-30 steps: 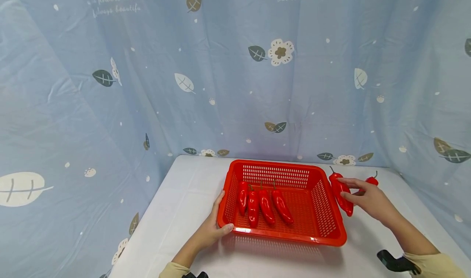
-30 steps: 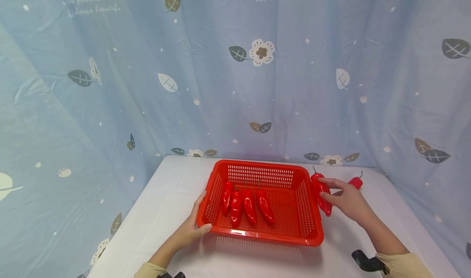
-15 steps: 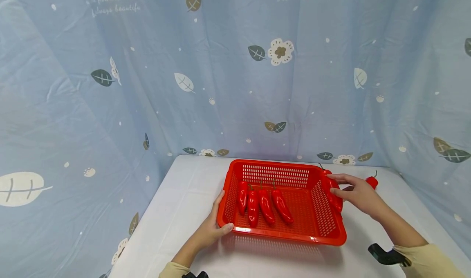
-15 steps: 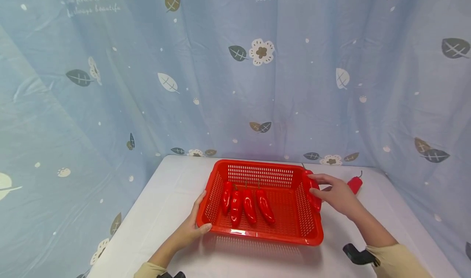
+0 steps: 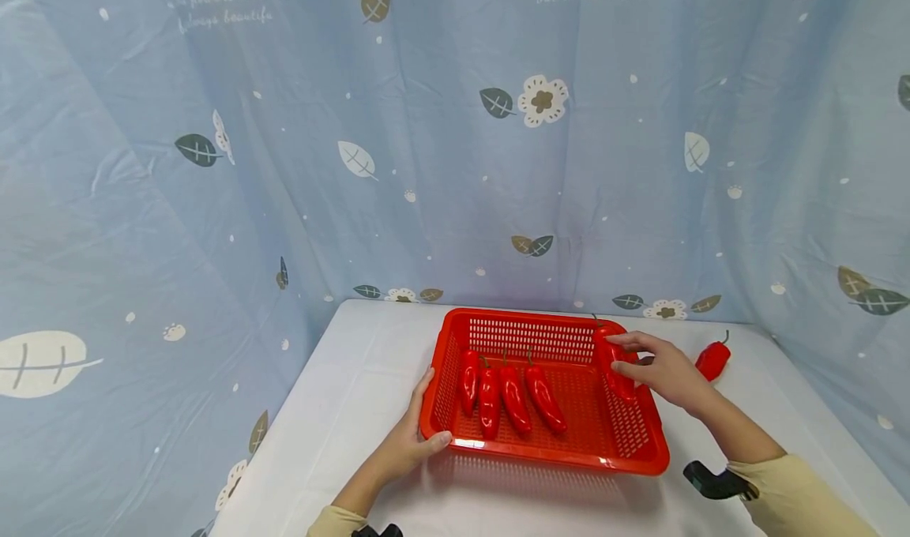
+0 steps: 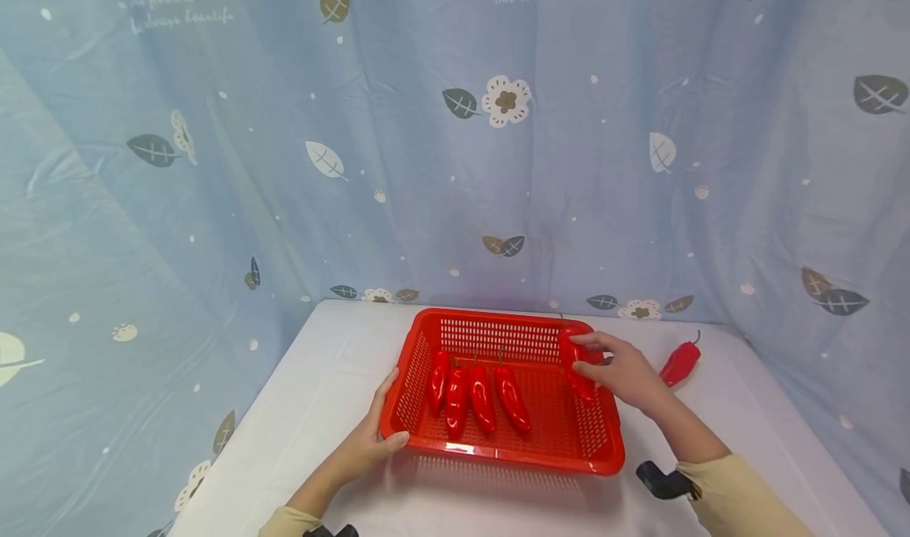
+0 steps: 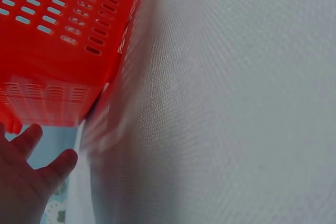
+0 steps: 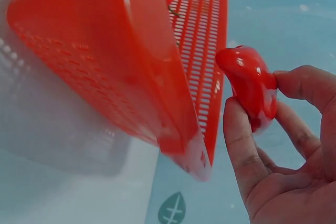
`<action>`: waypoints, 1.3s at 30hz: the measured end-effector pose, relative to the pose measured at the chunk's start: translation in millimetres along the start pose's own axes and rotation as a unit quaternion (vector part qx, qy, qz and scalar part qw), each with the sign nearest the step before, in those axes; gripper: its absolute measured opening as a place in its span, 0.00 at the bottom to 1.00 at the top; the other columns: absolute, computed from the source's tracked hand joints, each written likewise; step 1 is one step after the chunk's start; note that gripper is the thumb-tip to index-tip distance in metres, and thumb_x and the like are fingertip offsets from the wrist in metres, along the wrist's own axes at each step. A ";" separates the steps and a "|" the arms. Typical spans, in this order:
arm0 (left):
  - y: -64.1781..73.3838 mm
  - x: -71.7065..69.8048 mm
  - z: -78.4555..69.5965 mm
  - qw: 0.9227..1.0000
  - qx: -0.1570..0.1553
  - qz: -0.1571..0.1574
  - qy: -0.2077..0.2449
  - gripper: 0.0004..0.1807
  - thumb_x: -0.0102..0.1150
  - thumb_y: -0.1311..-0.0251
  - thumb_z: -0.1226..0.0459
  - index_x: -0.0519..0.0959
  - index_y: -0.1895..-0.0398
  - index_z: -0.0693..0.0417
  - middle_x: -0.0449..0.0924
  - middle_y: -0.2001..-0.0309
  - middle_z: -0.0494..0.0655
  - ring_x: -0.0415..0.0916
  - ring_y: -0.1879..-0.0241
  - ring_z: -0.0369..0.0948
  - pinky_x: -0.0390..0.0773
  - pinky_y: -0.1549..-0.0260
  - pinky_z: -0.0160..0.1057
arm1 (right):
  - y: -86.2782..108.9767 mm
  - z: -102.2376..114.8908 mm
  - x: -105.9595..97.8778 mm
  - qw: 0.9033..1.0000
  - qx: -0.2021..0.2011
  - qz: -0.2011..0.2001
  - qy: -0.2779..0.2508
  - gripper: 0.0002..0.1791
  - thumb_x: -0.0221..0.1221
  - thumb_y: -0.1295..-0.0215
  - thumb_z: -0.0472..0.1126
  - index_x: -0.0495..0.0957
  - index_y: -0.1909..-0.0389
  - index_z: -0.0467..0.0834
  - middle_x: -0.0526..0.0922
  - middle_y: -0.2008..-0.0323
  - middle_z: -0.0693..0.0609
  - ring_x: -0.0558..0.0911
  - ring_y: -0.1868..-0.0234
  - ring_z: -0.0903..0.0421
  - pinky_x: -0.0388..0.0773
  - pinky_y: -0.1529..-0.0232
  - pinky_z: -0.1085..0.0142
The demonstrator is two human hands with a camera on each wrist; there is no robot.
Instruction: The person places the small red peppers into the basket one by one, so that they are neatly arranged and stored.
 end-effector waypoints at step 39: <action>-1.0 -0.1 -2.2 1.000 0.005 0.005 0.001 0.57 0.66 0.40 0.57 0.36 0.17 0.36 0.38 0.18 0.53 0.53 0.24 0.56 0.61 0.32 0.60 | -34.8 22.6 48.8 0.993 0.015 0.115 -0.023 0.25 0.72 0.41 0.39 0.78 0.43 0.41 0.78 0.45 0.35 0.81 0.57 0.48 0.87 0.65 0.55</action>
Point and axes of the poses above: each hand's wrist, its own y-axis away from the middle knuckle, its own x-axis out of the palm, z = x × y, the point moved 6 cm from there along -y, towards the middle knuckle
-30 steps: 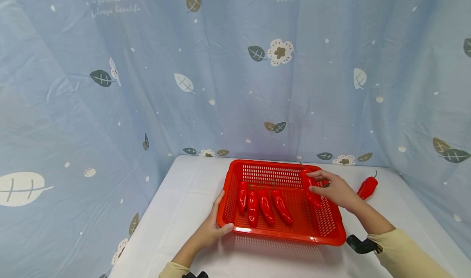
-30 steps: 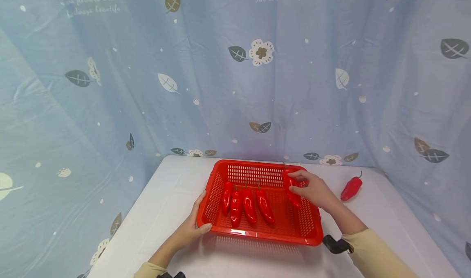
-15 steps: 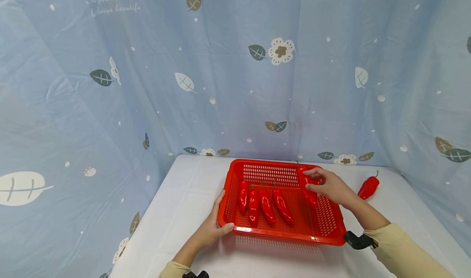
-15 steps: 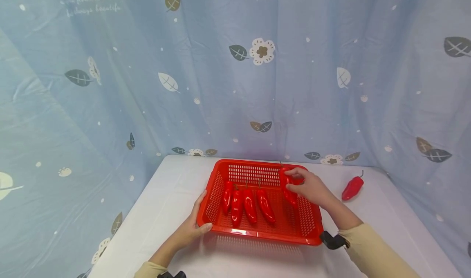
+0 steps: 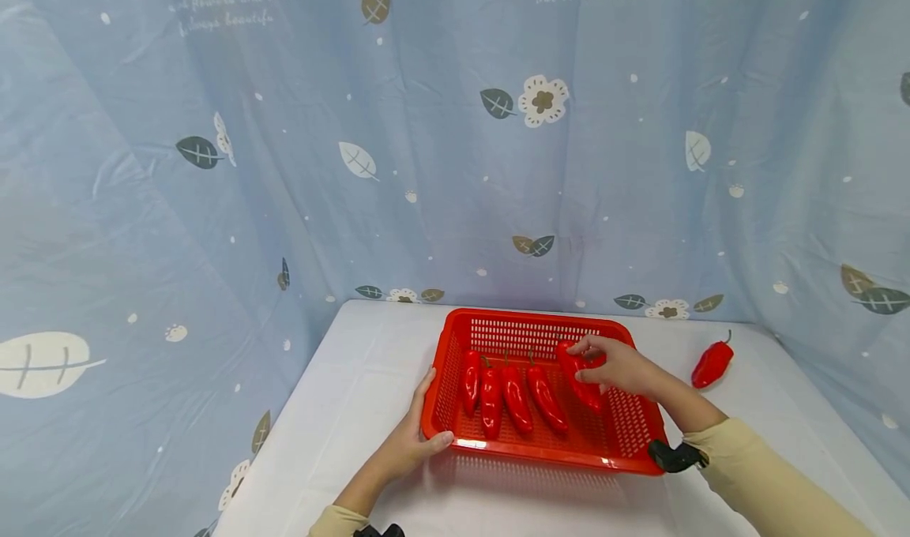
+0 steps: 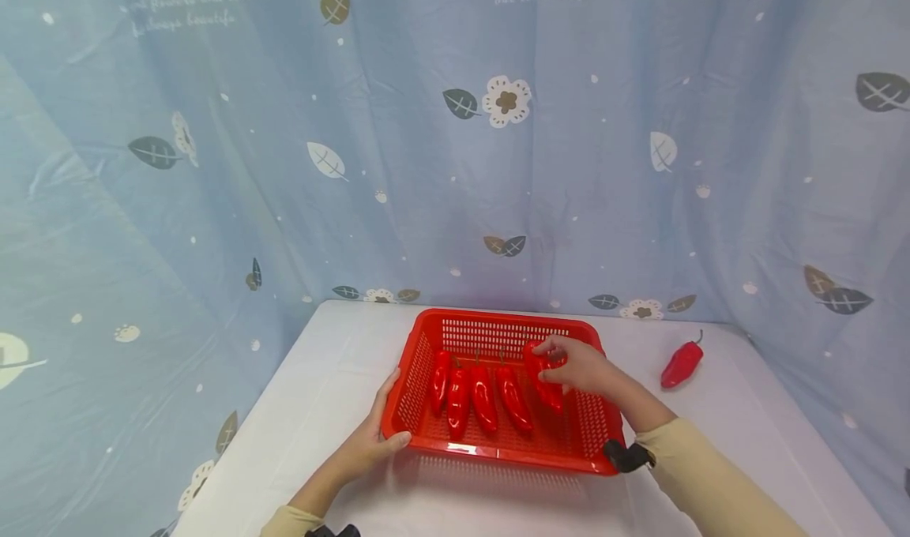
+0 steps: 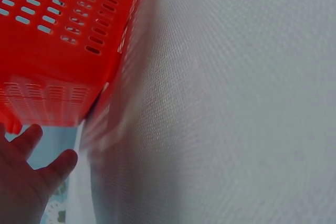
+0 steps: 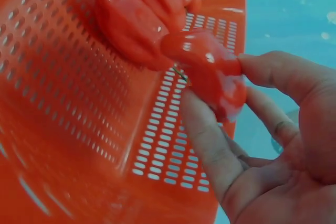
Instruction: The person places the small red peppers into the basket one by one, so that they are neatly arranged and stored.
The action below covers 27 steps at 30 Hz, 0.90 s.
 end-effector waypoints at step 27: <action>0.4 0.6 -0.7 1.000 -0.002 -0.001 0.003 0.57 0.65 0.40 0.56 0.36 0.17 0.37 0.38 0.18 0.53 0.53 0.24 0.57 0.65 0.32 0.62 | -12.9 -7.3 20.3 0.995 0.028 0.091 0.019 0.23 0.71 0.42 0.35 0.79 0.45 0.42 0.80 0.57 0.44 0.80 0.64 0.50 0.87 0.67 0.57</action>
Point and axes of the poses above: each hand's wrist, its own y-axis away from the middle knuckle, its own x-axis out of the palm, z = x × y, the point moved 6 cm from there along -y, towards the middle knuckle
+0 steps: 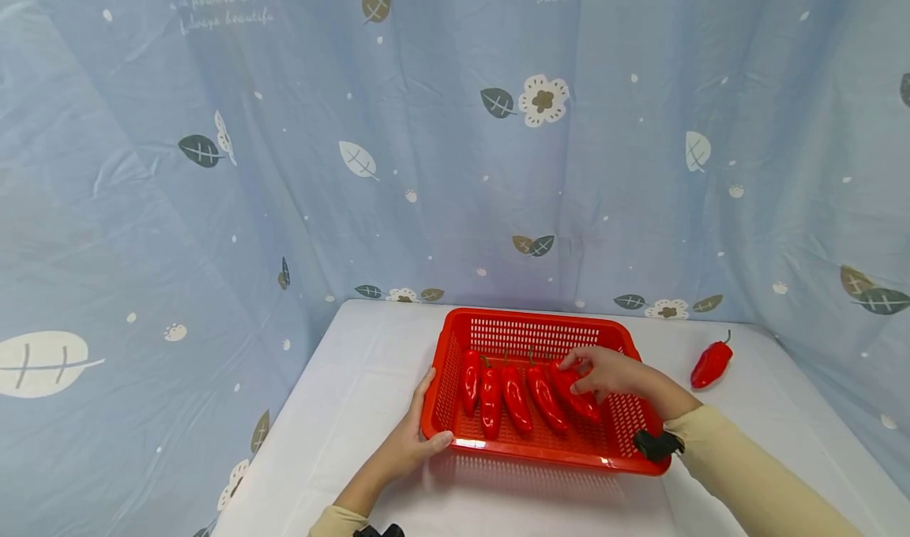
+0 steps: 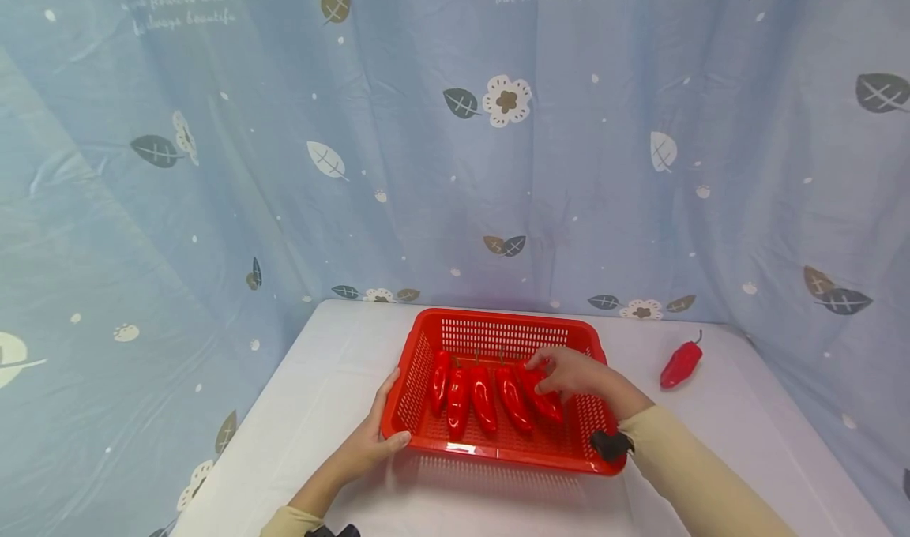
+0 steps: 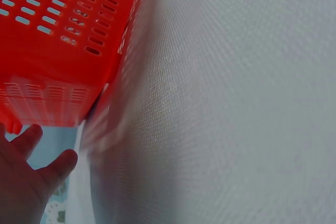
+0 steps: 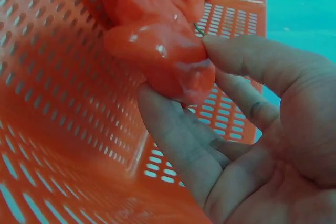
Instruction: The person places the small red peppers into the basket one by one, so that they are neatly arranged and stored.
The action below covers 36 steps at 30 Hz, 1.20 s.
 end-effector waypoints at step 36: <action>-1.2 -0.8 4.4 1.000 0.001 -0.004 -0.010 0.58 0.66 0.41 0.55 0.36 0.17 0.35 0.39 0.18 0.52 0.53 0.24 0.56 0.64 0.33 0.62 | -21.4 -9.1 30.9 0.998 0.022 0.041 -0.039 0.25 0.70 0.43 0.29 0.74 0.45 0.40 0.78 0.57 0.41 0.81 0.63 0.48 0.87 0.63 0.52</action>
Point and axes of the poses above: each hand's wrist, its own y-axis away from the middle knuckle, its own x-axis out of the palm, z = x × y, the point moved 6 cm from there along -y, towards the middle knuckle
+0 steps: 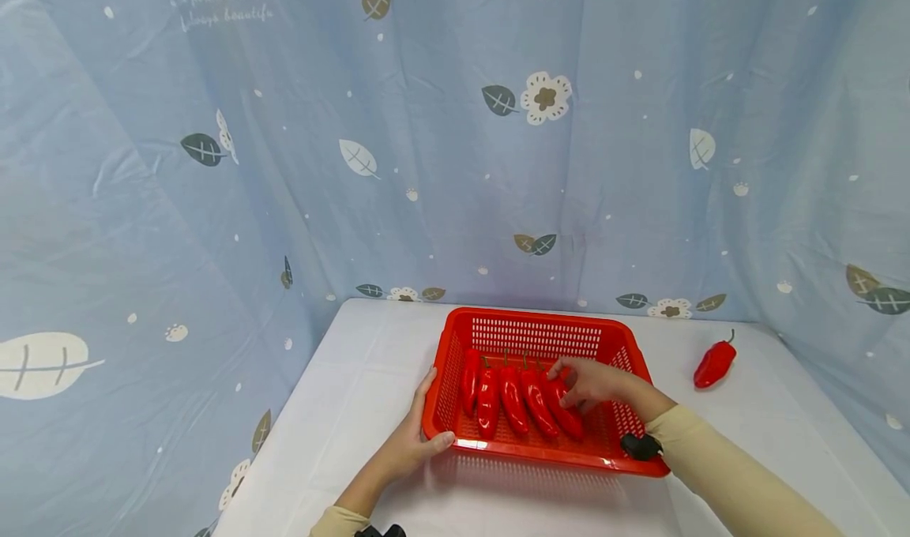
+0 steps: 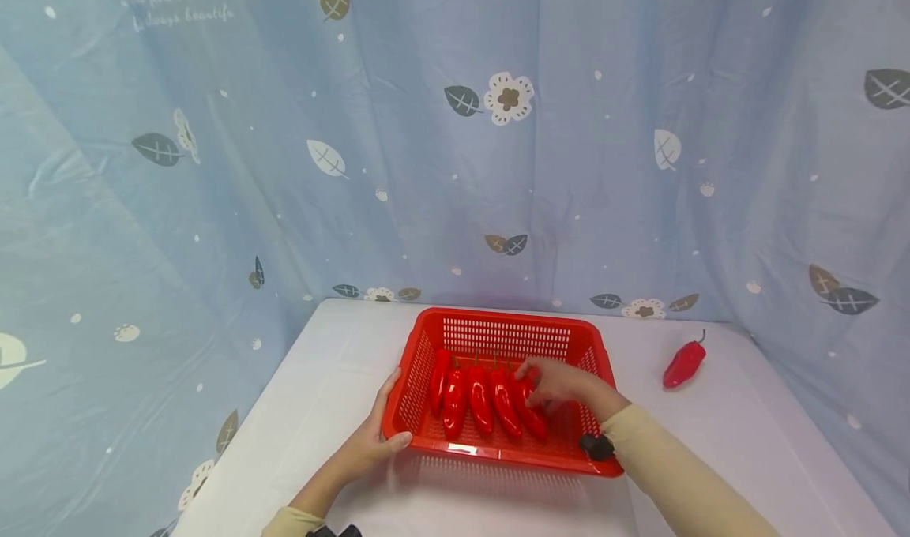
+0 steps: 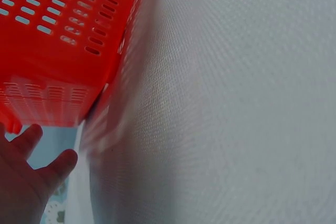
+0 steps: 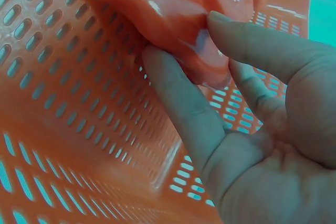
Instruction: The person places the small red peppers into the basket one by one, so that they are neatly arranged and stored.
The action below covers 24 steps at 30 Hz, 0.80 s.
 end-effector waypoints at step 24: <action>0.9 0.5 -1.5 1.000 0.000 0.001 0.012 0.57 0.66 0.41 0.55 0.36 0.17 0.34 0.38 0.18 0.54 0.53 0.24 0.58 0.65 0.33 0.62 | 7.9 3.8 -9.5 1.000 -0.021 -0.006 -0.014 0.24 0.67 0.41 0.29 0.79 0.42 0.38 0.80 0.50 0.40 0.85 0.60 0.48 0.87 0.61 0.50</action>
Point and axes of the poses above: each hand's wrist, its own y-axis away from the middle knuckle, its own x-axis out of the palm, z = x × y, the point moved 6 cm from there along -y, towards the middle knuckle
